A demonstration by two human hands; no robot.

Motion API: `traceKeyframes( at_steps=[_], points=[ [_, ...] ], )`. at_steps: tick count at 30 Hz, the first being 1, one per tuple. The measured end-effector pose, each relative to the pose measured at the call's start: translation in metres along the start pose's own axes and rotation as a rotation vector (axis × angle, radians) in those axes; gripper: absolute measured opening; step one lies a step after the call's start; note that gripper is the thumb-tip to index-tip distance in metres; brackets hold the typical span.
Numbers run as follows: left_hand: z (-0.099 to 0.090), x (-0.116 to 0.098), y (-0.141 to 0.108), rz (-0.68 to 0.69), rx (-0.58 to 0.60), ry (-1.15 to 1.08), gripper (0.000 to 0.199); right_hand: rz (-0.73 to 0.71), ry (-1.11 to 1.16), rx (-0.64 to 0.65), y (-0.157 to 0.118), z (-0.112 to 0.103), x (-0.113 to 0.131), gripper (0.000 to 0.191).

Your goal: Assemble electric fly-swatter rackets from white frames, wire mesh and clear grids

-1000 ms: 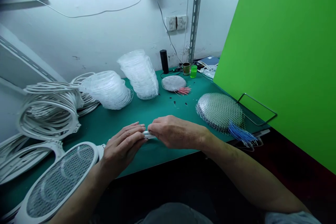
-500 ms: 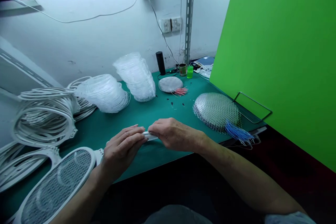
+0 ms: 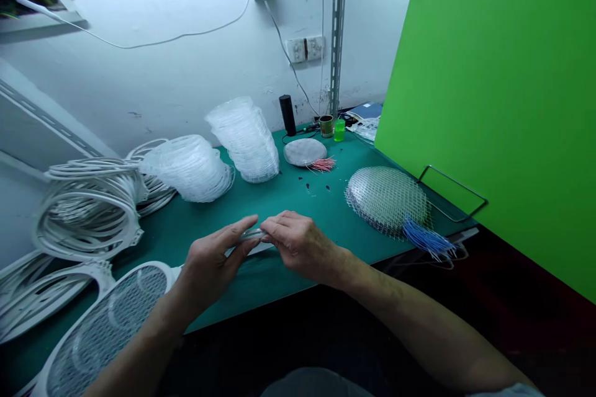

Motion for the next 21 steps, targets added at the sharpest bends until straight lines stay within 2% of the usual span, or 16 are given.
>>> traceKeyframes(
  at_steps=[4, 8, 14, 21],
  points=[
    [0.002, -0.005, 0.007, 0.035, 0.145, -0.064, 0.024, -0.046, -0.017, -0.083, -0.002, 0.0, 0.001, 0.018],
    [0.003, -0.004, 0.008, 0.061, 0.201, -0.043, 0.027, -0.035, -0.043, -0.127, -0.005, 0.003, -0.001, 0.019],
    [0.004, 0.003, 0.013, 0.036, 0.088, -0.088, 0.015, 0.044, -0.048, -0.127, -0.001, 0.002, -0.007, 0.018],
    [0.017, 0.005, 0.02, 0.037, 0.092, -0.02, 0.019, 0.176, 0.137, -0.126, -0.005, -0.003, -0.034, 0.019]
  ],
)
Point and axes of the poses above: each hand's wrist, its own y-axis towards the middle knuckle, its own z-axis out of the palm, x = y × z, the point moved 8 cm from there along y, towards the middle knuckle, and after that the axes turned 6 degrees about -x, right-handed, at the moved point
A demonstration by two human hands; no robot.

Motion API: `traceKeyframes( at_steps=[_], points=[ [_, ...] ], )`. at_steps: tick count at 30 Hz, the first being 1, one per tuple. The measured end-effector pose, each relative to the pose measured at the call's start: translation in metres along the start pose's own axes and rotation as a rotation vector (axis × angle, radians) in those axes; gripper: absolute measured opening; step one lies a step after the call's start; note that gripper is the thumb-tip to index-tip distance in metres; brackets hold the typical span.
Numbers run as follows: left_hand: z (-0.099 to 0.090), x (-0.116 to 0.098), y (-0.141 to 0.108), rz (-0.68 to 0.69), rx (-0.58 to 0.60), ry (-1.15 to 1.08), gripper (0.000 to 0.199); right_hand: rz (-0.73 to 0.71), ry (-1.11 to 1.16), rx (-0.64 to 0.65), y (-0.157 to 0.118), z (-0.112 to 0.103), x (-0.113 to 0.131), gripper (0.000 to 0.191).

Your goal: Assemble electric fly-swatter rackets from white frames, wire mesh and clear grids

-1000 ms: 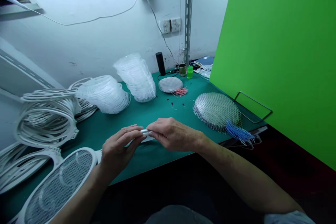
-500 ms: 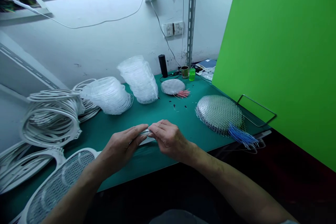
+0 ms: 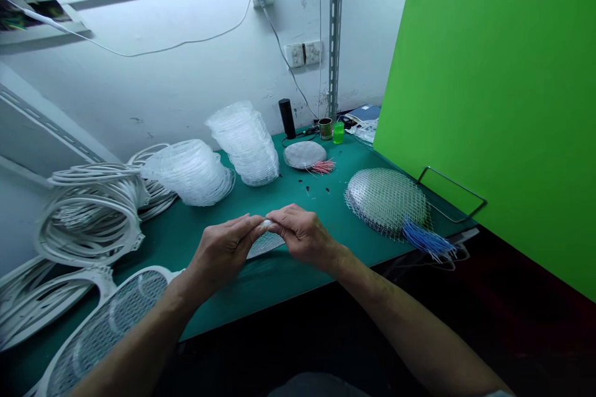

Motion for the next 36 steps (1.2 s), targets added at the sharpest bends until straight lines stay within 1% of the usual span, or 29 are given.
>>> traceKeyframes(
  at_steps=[3, 6, 8, 11, 14, 16, 19, 21, 22, 23, 24, 25, 27, 28, 30, 31, 33, 34, 36],
  points=[
    [0.006, 0.0, 0.002, 0.006, -0.018, 0.046, 0.019, 0.048, -0.004, -0.045, -0.001, -0.001, -0.005, 0.02],
    [0.006, 0.001, 0.006, -0.011, -0.042, 0.058, 0.02, 0.079, -0.013, -0.097, 0.0, -0.003, -0.007, 0.019],
    [0.005, 0.002, 0.01, -0.029, -0.007, 0.033, 0.022, 0.102, 0.043, -0.088, 0.0, -0.004, -0.012, 0.019],
    [0.0, 0.006, 0.012, -0.049, 0.05, -0.003, 0.026, 0.195, 0.124, -0.055, -0.007, -0.005, -0.031, 0.027],
    [-0.009, 0.007, 0.008, -0.067, 0.047, 0.003, 0.028, 0.254, 0.132, -0.037, -0.017, -0.007, -0.046, 0.029],
    [-0.017, 0.004, 0.005, -0.088, 0.035, -0.007, 0.027, 0.231, 0.12, -0.023, -0.019, -0.008, -0.042, 0.026],
    [-0.033, 0.0, 0.004, -0.17, -0.007, -0.09, 0.025, 0.166, 0.089, -0.041, -0.011, -0.015, -0.019, 0.023],
    [-0.04, 0.007, 0.004, -0.263, -0.019, -0.177, 0.024, 0.156, 0.062, -0.031, -0.002, -0.018, -0.006, 0.022],
    [-0.039, 0.015, 0.004, -0.315, -0.009, -0.22, 0.025, 0.179, 0.054, -0.003, 0.002, -0.017, -0.005, 0.023],
    [-0.034, 0.026, 0.003, -0.368, 0.017, -0.258, 0.027, 0.223, 0.051, 0.044, 0.003, -0.012, -0.01, 0.026],
    [-0.024, 0.041, 0.001, -0.423, 0.057, -0.288, 0.031, 0.288, 0.054, 0.099, 0.003, -0.005, -0.019, 0.03],
    [-0.011, 0.058, -0.003, -0.48, 0.102, -0.306, 0.036, 0.368, 0.056, 0.154, 0.0, 0.004, -0.034, 0.035],
    [0.025, 0.097, -0.013, -0.596, 0.225, -0.271, 0.043, 0.545, 0.009, 0.245, -0.013, 0.022, -0.072, 0.041],
    [0.041, 0.118, -0.019, -0.646, 0.236, -0.194, 0.042, 0.62, -0.064, 0.269, -0.02, 0.028, -0.091, 0.043],
    [0.067, 0.146, -0.025, -0.668, 0.206, -0.134, 0.034, 0.714, -0.241, 0.296, -0.032, 0.035, -0.122, 0.046],
    [0.077, 0.154, -0.028, -0.663, 0.187, -0.109, 0.03, 0.729, -0.315, 0.302, -0.036, 0.036, -0.132, 0.047],
    [0.091, 0.16, -0.035, -0.63, 0.155, -0.085, 0.026, 0.685, -0.417, 0.308, -0.04, 0.036, -0.139, 0.046],
    [0.093, 0.159, -0.04, -0.609, 0.145, -0.078, 0.027, 0.631, -0.46, 0.311, -0.041, 0.036, -0.138, 0.045],
    [0.092, 0.153, -0.053, -0.57, 0.129, -0.077, 0.031, 0.482, -0.567, 0.302, -0.046, 0.034, -0.133, 0.041]
  ],
)
Point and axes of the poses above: each hand's wrist, its own y-axis towards the middle knuckle, its own z-axis out of the palm, x = y × z, the point moved 8 cm from there along y, towards the middle knuckle, and after that the axes turned 6 degrees about -x, right-handed, at the moved point
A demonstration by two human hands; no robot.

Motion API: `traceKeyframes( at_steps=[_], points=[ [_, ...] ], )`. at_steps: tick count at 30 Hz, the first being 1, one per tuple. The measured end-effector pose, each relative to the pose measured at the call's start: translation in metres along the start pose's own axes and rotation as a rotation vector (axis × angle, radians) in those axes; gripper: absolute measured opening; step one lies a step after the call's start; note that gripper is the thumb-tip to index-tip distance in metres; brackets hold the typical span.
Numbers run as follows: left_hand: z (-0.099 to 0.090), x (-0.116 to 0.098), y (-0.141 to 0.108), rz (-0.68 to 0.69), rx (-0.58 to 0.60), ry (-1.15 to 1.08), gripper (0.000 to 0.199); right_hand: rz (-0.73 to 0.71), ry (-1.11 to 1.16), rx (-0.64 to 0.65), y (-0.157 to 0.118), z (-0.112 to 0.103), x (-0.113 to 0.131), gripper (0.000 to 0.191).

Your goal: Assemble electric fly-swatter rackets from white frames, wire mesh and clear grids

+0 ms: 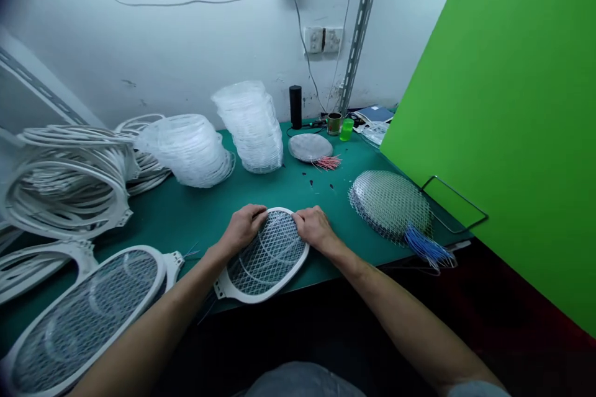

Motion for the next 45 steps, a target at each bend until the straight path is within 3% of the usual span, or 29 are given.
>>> traceKeyframes(
  at_steps=[4, 7, 10, 12, 13, 15, 19, 21, 25, 29, 31, 34, 39, 42, 45],
  points=[
    [-0.002, 0.006, -0.034, 0.131, 0.045, 0.1, 0.042, -0.122, -0.133, -0.114, -0.018, 0.005, -0.008, 0.03],
    [0.003, 0.013, -0.049, 0.203, 0.11, 0.186, 0.048, -0.151, -0.191, -0.14, -0.005, 0.0, -0.003, 0.034],
    [0.006, 0.019, -0.052, 0.217, 0.132, 0.205, 0.051, -0.308, -0.154, -0.286, 0.038, -0.023, 0.039, 0.046],
    [0.009, 0.022, -0.051, 0.22, 0.147, 0.208, 0.05, -0.46, -0.04, -0.334, 0.068, -0.025, 0.075, 0.051],
    [0.009, 0.023, -0.051, 0.222, 0.153, 0.209, 0.05, -0.516, 0.013, -0.306, 0.081, -0.017, 0.088, 0.053],
    [0.01, 0.024, -0.053, 0.236, 0.157, 0.207, 0.047, -0.605, 0.097, -0.134, 0.097, 0.018, 0.105, 0.057],
    [0.009, 0.026, -0.057, 0.266, 0.13, 0.179, 0.046, -0.59, 0.142, 0.185, 0.1, 0.089, 0.098, 0.064],
    [0.01, 0.028, -0.058, 0.264, 0.124, 0.177, 0.047, -0.549, 0.185, 0.215, 0.103, 0.096, 0.091, 0.066],
    [0.013, 0.03, -0.057, 0.258, 0.138, 0.195, 0.048, -0.583, 0.268, 0.108, 0.112, 0.081, 0.093, 0.064],
    [0.01, 0.026, -0.057, 0.276, 0.141, 0.223, 0.048, -0.544, 0.232, 0.253, 0.105, 0.106, 0.084, 0.065],
    [0.009, 0.022, -0.055, 0.272, 0.142, 0.254, 0.047, -0.5, 0.232, 0.267, 0.102, 0.115, 0.075, 0.068],
    [0.009, 0.012, -0.045, 0.273, 0.13, 0.339, 0.048, -0.426, 0.293, 0.12, 0.108, 0.103, 0.063, 0.078],
    [0.037, -0.008, -0.029, 0.39, 0.256, 0.399, 0.056, -0.206, 0.327, -0.145, 0.111, 0.047, 0.037, 0.093],
    [0.048, -0.008, -0.024, 0.399, 0.29, 0.42, 0.057, -0.208, 0.261, -0.251, 0.089, 0.01, 0.032, 0.081],
    [0.049, -0.007, -0.022, 0.394, 0.278, 0.429, 0.057, -0.284, 0.184, -0.224, 0.056, 0.0, 0.034, 0.069]
  ],
)
Point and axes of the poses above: each hand's wrist, its own y-axis towards the middle knuckle, its own z-axis out of the palm, x = y × z, the point moved 8 cm from there along y, towards the middle knuckle, and after that the axes turned 6 degrees about -x, right-handed, at the moved point
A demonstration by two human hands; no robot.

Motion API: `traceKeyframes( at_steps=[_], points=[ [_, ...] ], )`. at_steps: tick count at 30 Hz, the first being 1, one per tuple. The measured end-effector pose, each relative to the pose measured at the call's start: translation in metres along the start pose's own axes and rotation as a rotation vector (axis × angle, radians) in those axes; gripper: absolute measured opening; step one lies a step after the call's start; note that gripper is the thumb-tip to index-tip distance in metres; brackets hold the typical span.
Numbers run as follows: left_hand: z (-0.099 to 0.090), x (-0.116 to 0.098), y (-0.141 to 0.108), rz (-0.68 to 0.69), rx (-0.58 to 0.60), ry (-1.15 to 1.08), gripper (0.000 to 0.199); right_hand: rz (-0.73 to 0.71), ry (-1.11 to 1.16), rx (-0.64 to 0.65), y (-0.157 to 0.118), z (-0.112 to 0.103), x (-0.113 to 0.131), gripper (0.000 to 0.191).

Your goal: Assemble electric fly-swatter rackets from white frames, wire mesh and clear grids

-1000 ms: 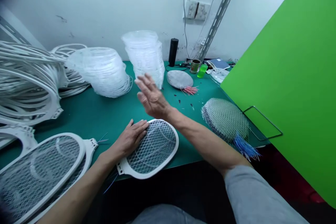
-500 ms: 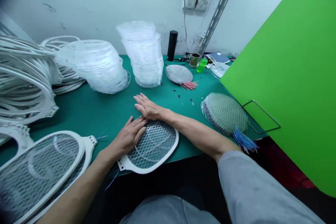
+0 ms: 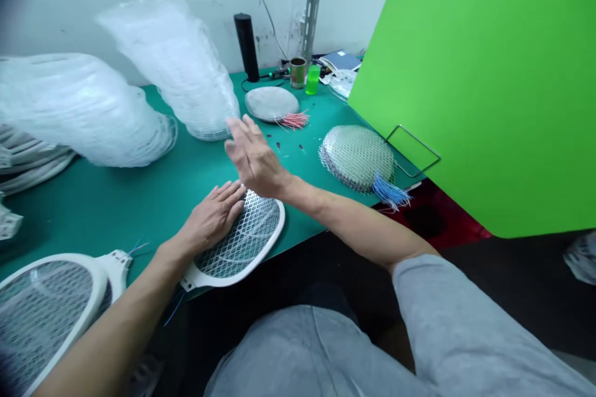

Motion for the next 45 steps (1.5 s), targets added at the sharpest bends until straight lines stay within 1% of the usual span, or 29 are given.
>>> traceKeyframes(
  at_steps=[2, 4, 9, 11, 13, 14, 15, 18, 19, 20, 23, 25, 27, 29, 31, 32, 33, 35, 37, 38, 39, 41, 43, 45],
  points=[
    [-0.001, 0.0, 0.0, -0.005, 0.007, 0.006, 0.057, 0.01, -0.027, 0.09, -0.02, 0.005, 0.001, 0.069],
    [-0.003, -0.001, 0.0, -0.019, 0.012, 0.005, 0.057, 0.036, -0.051, 0.132, -0.032, 0.008, -0.002, 0.07],
    [-0.006, -0.002, -0.002, -0.036, -0.034, -0.052, 0.056, 0.05, -0.051, 0.082, -0.039, 0.002, -0.004, 0.064],
    [-0.007, 0.0, -0.004, -0.052, -0.068, -0.077, 0.055, 0.074, -0.06, 0.125, -0.041, 0.007, -0.009, 0.064],
    [-0.008, 0.003, -0.007, -0.087, -0.089, -0.101, 0.055, 0.085, -0.08, 0.205, -0.037, 0.017, -0.015, 0.067],
    [-0.009, 0.005, -0.008, -0.108, -0.098, -0.114, 0.054, 0.082, -0.091, 0.225, -0.031, 0.02, -0.018, 0.068],
    [-0.01, 0.006, -0.009, -0.127, -0.105, -0.129, 0.052, 0.074, -0.099, 0.22, -0.021, 0.023, -0.021, 0.068],
    [-0.014, 0.007, -0.01, -0.151, -0.123, -0.176, 0.045, 0.046, -0.109, 0.123, 0.014, 0.029, -0.024, 0.069],
    [-0.015, 0.007, -0.009, -0.149, -0.131, -0.189, 0.043, 0.046, -0.106, 0.127, 0.021, 0.036, -0.025, 0.069],
    [-0.017, 0.006, -0.008, -0.141, -0.141, -0.201, 0.041, 0.051, -0.103, 0.164, 0.025, 0.046, -0.026, 0.07],
    [-0.025, 0.006, -0.007, -0.116, -0.195, -0.233, 0.038, 0.071, -0.116, 0.311, 0.016, 0.076, -0.03, 0.07],
    [-0.032, 0.01, -0.014, -0.125, -0.249, -0.252, 0.037, 0.06, -0.147, 0.346, 0.007, 0.083, -0.032, 0.071],
    [-0.039, 0.016, -0.032, -0.166, -0.298, -0.242, 0.04, 0.051, -0.173, 0.356, 0.007, 0.082, -0.032, 0.072],
    [-0.043, 0.02, -0.058, -0.228, -0.316, -0.202, 0.042, 0.029, -0.186, 0.35, 0.017, 0.079, -0.026, 0.072],
    [-0.045, 0.019, -0.087, -0.299, -0.317, -0.177, 0.041, -0.029, -0.185, 0.301, 0.033, 0.079, -0.013, 0.072],
    [-0.047, 0.015, -0.101, -0.326, -0.334, -0.167, 0.04, -0.066, -0.178, 0.273, 0.04, 0.082, -0.005, 0.071],
    [-0.051, 0.009, -0.115, -0.351, -0.365, -0.155, 0.04, -0.097, -0.166, 0.261, 0.045, 0.089, 0.003, 0.071],
    [-0.063, -0.005, -0.142, -0.415, -0.468, -0.121, 0.035, -0.117, -0.142, 0.318, 0.047, 0.11, 0.013, 0.071],
    [-0.071, -0.02, -0.171, -0.518, -0.576, -0.094, 0.027, -0.082, -0.124, 0.398, 0.043, 0.129, 0.012, 0.07],
    [-0.074, -0.028, -0.186, -0.568, -0.621, -0.087, 0.024, -0.047, -0.107, 0.418, 0.042, 0.133, 0.009, 0.069],
    [-0.071, -0.034, -0.199, -0.623, -0.627, -0.095, 0.022, -0.007, -0.082, 0.416, 0.042, 0.131, 0.005, 0.067],
    [-0.059, -0.044, -0.221, -0.726, -0.572, -0.144, 0.026, 0.045, -0.022, 0.368, 0.043, 0.116, -0.003, 0.062],
    [-0.04, -0.049, -0.237, -0.839, -0.486, -0.249, 0.034, 0.036, 0.002, 0.328, 0.038, 0.089, -0.007, 0.06],
    [-0.021, -0.052, -0.247, -0.973, -0.428, -0.428, 0.036, 0.002, -0.043, 0.358, 0.017, 0.064, -0.01, 0.057]
  ],
)
Point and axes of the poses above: each hand's wrist, its own y-axis towards the middle knuckle, its own z-axis out of the palm, x = y × z, the point moved 8 cm from there along y, towards the middle knuckle, and after that the axes turned 6 degrees about -x, right-handed, at the moved point
